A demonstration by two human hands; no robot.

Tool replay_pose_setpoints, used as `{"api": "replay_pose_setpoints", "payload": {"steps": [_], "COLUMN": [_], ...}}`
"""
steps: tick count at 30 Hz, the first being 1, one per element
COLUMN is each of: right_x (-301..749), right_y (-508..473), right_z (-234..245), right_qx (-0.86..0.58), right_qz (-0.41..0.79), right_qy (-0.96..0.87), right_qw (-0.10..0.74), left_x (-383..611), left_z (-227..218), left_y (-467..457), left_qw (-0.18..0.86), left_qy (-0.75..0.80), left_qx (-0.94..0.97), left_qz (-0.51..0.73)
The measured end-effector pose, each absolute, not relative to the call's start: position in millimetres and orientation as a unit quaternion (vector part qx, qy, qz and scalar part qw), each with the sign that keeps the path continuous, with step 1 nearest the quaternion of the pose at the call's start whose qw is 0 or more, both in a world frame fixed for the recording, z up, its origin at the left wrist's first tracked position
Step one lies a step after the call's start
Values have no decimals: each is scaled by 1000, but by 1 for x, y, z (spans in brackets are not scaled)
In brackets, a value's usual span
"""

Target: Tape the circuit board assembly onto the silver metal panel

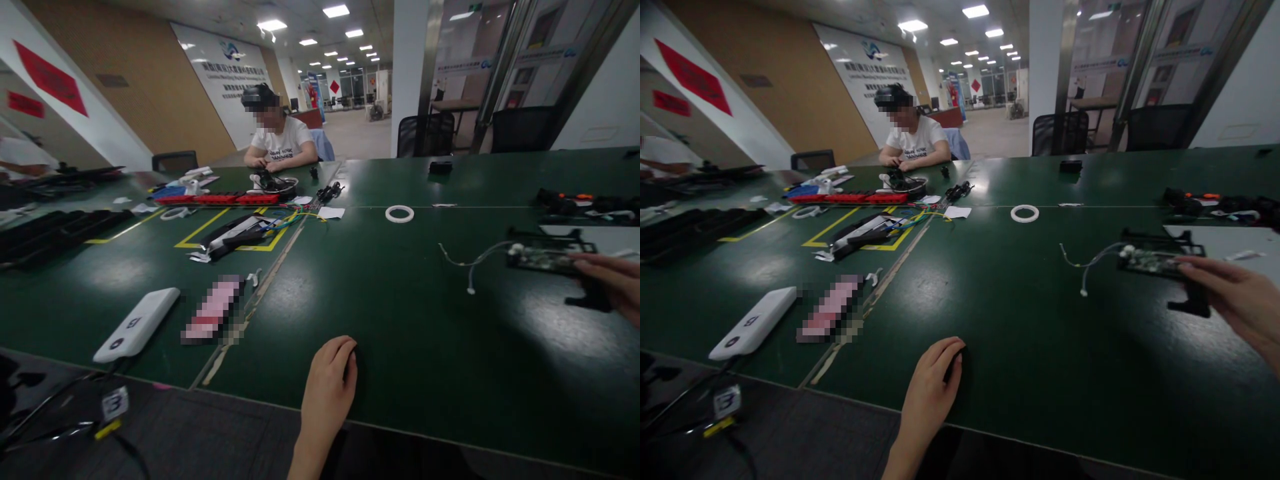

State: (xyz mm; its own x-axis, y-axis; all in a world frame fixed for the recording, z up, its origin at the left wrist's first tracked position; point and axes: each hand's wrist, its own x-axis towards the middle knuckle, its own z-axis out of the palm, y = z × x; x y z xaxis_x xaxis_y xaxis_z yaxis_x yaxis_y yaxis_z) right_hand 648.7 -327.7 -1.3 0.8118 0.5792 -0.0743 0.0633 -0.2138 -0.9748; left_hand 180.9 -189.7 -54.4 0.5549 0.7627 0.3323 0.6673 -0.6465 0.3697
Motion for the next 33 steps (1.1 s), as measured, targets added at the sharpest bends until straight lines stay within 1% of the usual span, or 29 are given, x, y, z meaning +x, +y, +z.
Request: {"api": "replay_pose_setpoints", "payload": {"steps": [2,4,7,11,17,24,27,29,33], "right_x": [630,606,573,549,531,511,510,509,506], "right_y": [-318,-309,-298,-286,-268,-263,-268,-271,-281], "right_z": [-23,-42,-58,-67,-77,-66,-60,-57,-52], "right_qx": [-708,-696,-686,-666,-652,-652,-654,-672,-701], "right_qz": [332,401,448,481,461,461,469,447,359], "right_qy": [-203,-224,-280,-346,-450,-458,-463,-482,-552], "right_qw": [589,551,500,453,400,390,372,342,274], "left_x": [181,181,182,182,182,183,182,181,186], "left_z": [-55,-56,-56,-55,-54,-54,-56,-58,-49], "left_y": [-190,-190,-190,-190,-190,-190,-190,-190,-190], "left_qw": [96,94,97,100,104,108,107,108,127], "left_qy": [406,404,403,402,401,402,404,404,391], "left_qx": [876,877,876,877,877,878,877,876,876], "left_qz": [242,244,245,242,244,237,236,239,252]}}
